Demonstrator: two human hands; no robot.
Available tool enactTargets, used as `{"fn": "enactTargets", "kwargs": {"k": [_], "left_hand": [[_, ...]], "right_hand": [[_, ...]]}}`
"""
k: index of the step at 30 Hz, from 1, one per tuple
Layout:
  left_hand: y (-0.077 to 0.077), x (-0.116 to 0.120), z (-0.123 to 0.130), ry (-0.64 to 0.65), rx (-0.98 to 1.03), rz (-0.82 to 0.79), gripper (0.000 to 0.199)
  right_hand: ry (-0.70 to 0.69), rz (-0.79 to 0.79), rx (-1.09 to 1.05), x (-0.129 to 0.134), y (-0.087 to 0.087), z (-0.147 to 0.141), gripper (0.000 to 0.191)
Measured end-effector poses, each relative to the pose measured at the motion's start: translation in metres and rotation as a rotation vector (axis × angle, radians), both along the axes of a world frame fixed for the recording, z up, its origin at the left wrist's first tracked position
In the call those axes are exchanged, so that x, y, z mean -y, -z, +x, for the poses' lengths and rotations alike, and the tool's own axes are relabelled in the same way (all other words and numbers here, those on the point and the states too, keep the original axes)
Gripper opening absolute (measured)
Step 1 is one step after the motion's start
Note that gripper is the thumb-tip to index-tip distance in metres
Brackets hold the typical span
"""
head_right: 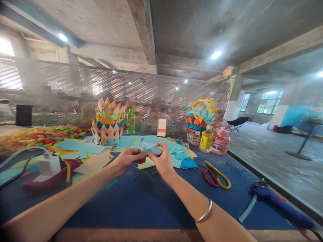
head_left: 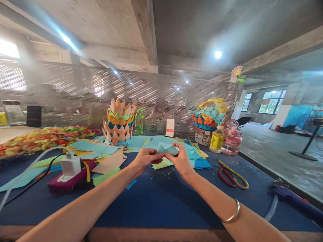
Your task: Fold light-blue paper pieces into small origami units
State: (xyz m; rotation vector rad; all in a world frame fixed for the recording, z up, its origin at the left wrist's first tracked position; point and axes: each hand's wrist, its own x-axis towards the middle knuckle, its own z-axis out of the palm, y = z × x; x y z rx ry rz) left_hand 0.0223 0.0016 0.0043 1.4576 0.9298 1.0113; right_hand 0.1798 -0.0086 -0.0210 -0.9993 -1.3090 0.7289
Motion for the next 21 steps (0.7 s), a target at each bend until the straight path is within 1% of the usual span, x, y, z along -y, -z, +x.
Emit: {"fn": "enactTargets", "kwargs": {"k": [6, 11, 16, 21], "left_hand": [[-0.0028, 0.0008, 0.0001, -0.026, -0.021, 0.001, 0.028], [-0.001, -0.0023, -0.0007, -0.025, -0.03, 0.002, 0.029], [-0.0018, -0.004, -0.0014, -0.072, -0.068, -0.019, 0.029], [-0.0046, -0.0041, -0.0034, -0.039, -0.107, 0.018, 0.027]], "right_hand": [[-0.033, -0.013, -0.019, 0.0009, -0.0001, -0.0005, 0.053], [-0.037, -0.01, 0.013, -0.0016, 0.0022, 0.0007, 0.052], [-0.048, -0.024, 0.05, -0.001, 0.0015, 0.0003, 0.052], [-0.08, -0.027, 0.05, 0.0014, -0.0024, -0.0009, 0.049]]}}
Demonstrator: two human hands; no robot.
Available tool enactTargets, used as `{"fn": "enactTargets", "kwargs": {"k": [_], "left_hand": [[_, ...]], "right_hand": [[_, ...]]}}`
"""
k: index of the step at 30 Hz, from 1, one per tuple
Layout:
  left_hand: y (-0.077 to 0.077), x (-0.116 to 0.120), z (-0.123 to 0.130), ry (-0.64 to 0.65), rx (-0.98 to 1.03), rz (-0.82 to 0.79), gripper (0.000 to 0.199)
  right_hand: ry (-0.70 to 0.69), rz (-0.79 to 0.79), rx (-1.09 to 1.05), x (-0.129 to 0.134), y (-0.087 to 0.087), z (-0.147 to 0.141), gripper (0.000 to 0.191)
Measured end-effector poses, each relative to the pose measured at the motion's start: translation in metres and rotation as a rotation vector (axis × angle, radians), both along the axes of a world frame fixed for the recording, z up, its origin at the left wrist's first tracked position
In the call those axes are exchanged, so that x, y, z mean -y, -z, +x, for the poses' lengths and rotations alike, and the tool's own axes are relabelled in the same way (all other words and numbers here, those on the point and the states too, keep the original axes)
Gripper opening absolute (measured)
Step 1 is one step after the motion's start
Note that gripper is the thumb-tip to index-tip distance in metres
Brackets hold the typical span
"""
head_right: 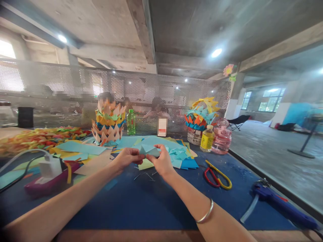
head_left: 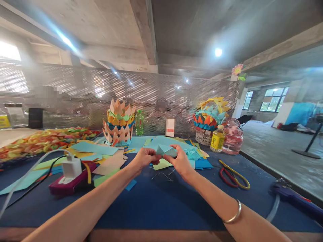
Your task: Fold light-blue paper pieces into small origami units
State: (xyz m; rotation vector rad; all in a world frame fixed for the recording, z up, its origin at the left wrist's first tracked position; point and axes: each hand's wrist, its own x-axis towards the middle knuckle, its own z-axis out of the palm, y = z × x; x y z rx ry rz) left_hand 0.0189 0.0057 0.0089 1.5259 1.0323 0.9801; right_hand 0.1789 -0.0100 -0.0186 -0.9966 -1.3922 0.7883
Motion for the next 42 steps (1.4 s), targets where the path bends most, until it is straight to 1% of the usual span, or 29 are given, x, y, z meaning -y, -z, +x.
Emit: {"fn": "enactTargets", "kwargs": {"k": [4, 9, 14, 18, 23, 28, 31, 35, 39, 42], "left_hand": [[0.005, -0.006, -0.001, 0.033, 0.018, -0.034, 0.03], [0.009, -0.011, -0.002, 0.1, 0.023, -0.047, 0.038], [0.005, -0.008, -0.002, 0.051, 0.019, -0.022, 0.034], [0.004, -0.006, -0.002, 0.05, 0.05, -0.013, 0.028], [0.005, -0.007, -0.002, 0.016, 0.104, 0.003, 0.026], [0.004, -0.007, -0.002, -0.004, 0.197, -0.009, 0.027], [0.003, -0.007, -0.002, -0.012, 0.225, -0.008, 0.029], [0.003, -0.008, -0.002, 0.024, 0.171, -0.008, 0.029], [0.004, -0.008, -0.001, 0.033, 0.151, 0.0, 0.029], [0.004, -0.005, -0.001, 0.058, 0.175, -0.031, 0.029]], "right_hand": [[0.009, -0.027, -0.013, 0.0, 0.001, 0.0, 0.042], [0.063, -0.024, -0.003, -0.004, 0.005, 0.001, 0.039], [0.075, 0.001, 0.012, -0.006, 0.008, 0.003, 0.041], [0.067, -0.002, 0.036, -0.004, 0.007, 0.002, 0.044], [0.001, -0.05, 0.039, 0.001, 0.003, 0.0, 0.045], [-0.019, -0.026, 0.083, 0.005, 0.001, -0.002, 0.044], [-0.024, -0.055, 0.034, 0.007, -0.003, -0.001, 0.038], [0.004, -0.105, -0.034, 0.007, -0.007, 0.002, 0.038], [-0.015, -0.01, 0.051, 0.0, 0.0, 0.006, 0.031], [-0.019, 0.057, 0.093, -0.005, 0.006, 0.007, 0.03]]}}
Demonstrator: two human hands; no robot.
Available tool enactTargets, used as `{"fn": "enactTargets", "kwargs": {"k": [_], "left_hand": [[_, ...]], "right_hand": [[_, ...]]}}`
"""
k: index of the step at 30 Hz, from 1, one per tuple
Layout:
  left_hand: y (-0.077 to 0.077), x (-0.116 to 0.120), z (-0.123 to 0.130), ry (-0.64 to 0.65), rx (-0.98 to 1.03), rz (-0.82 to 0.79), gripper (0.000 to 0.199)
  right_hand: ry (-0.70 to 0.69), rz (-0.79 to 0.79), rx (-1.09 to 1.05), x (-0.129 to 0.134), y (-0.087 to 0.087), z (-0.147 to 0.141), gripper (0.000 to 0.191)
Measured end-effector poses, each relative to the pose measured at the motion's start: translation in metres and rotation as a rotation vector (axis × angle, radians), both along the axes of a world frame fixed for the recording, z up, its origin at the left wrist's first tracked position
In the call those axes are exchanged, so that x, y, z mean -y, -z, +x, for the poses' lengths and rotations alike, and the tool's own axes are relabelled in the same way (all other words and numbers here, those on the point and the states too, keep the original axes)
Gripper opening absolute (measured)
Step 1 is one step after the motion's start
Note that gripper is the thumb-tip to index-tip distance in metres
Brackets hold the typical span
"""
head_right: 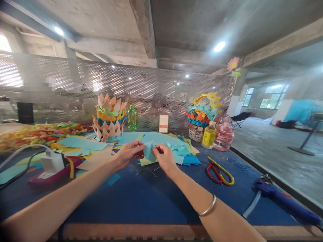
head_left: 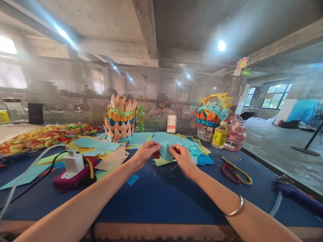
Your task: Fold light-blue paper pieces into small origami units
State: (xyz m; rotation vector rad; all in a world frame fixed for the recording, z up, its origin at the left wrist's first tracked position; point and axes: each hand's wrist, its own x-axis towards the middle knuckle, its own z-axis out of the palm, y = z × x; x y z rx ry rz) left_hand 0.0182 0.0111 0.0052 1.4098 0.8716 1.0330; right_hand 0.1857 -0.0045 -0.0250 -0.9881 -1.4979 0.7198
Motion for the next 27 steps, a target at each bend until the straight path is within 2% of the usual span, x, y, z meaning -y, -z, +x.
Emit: {"fn": "enactTargets", "kwargs": {"k": [5, 9, 13, 17, 20, 24, 27], "left_hand": [[0.001, 0.005, 0.001, 0.113, -0.023, -0.081, 0.033], [0.001, 0.002, 0.0, 0.04, 0.037, -0.125, 0.03], [-0.002, -0.002, -0.003, -0.058, 0.146, -0.214, 0.021], [-0.004, -0.003, -0.005, -0.054, 0.176, -0.238, 0.017], [-0.005, -0.002, -0.005, -0.059, 0.183, -0.234, 0.017], [-0.004, -0.002, -0.004, -0.058, 0.167, -0.204, 0.018], [-0.002, -0.002, -0.003, -0.05, 0.142, -0.176, 0.017]], "right_hand": [[0.004, 0.033, 0.055, 0.0, 0.002, -0.001, 0.03], [0.035, 0.046, 0.047, 0.005, -0.003, -0.003, 0.028], [0.117, 0.278, 0.185, 0.01, -0.008, -0.001, 0.036], [0.149, 0.488, 0.449, 0.014, -0.013, 0.002, 0.05], [0.163, 0.539, 0.548, 0.015, -0.015, 0.003, 0.04], [0.149, 0.56, 0.599, 0.013, -0.014, 0.003, 0.015], [0.126, 0.557, 0.586, 0.012, -0.013, 0.003, 0.009]]}}
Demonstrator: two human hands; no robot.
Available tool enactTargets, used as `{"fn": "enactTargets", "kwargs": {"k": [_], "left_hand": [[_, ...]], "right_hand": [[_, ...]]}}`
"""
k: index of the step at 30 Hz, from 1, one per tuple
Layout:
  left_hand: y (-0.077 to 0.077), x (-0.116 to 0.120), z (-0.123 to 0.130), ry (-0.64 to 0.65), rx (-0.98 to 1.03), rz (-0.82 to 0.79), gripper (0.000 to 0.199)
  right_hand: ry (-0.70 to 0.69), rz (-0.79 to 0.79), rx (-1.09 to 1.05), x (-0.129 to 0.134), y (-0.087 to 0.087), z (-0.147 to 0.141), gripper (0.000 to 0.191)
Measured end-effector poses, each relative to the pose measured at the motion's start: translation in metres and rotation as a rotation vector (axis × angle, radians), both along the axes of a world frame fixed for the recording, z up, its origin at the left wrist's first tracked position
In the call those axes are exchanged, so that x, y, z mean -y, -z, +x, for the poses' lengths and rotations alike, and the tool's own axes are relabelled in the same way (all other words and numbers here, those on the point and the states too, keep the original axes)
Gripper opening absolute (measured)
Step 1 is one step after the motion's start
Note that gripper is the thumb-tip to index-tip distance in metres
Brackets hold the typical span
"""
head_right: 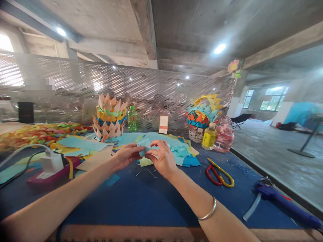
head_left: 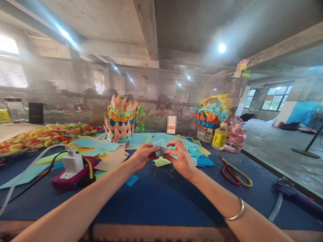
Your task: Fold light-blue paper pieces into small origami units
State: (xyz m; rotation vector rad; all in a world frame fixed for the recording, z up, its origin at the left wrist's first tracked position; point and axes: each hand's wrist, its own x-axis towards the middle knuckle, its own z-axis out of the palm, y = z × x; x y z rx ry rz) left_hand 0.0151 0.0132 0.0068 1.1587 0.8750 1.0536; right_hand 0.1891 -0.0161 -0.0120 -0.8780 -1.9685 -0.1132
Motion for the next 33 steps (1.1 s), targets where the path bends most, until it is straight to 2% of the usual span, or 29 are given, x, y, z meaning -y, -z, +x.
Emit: {"fn": "enactTargets", "kwargs": {"k": [5, 13, 18, 24, 33], "left_hand": [[0.004, -0.001, 0.001, 0.015, -0.021, 0.036, 0.018], [0.006, 0.001, 0.001, 0.117, -0.008, 0.093, 0.023], [0.005, 0.003, 0.002, 0.116, -0.014, 0.087, 0.021], [0.004, 0.003, 0.002, 0.097, -0.03, 0.06, 0.019], [-0.003, 0.01, 0.003, 0.098, -0.098, 0.091, 0.027]], "right_hand": [[-0.009, -0.068, -0.113, 0.001, 0.001, -0.001, 0.012], [0.028, -0.222, -0.337, -0.003, 0.007, -0.002, 0.033], [-0.04, -0.332, -0.33, -0.004, 0.007, -0.003, 0.034], [-0.051, -0.357, -0.324, -0.004, 0.008, -0.003, 0.036], [-0.04, -0.408, -0.36, -0.001, 0.002, -0.004, 0.038]]}}
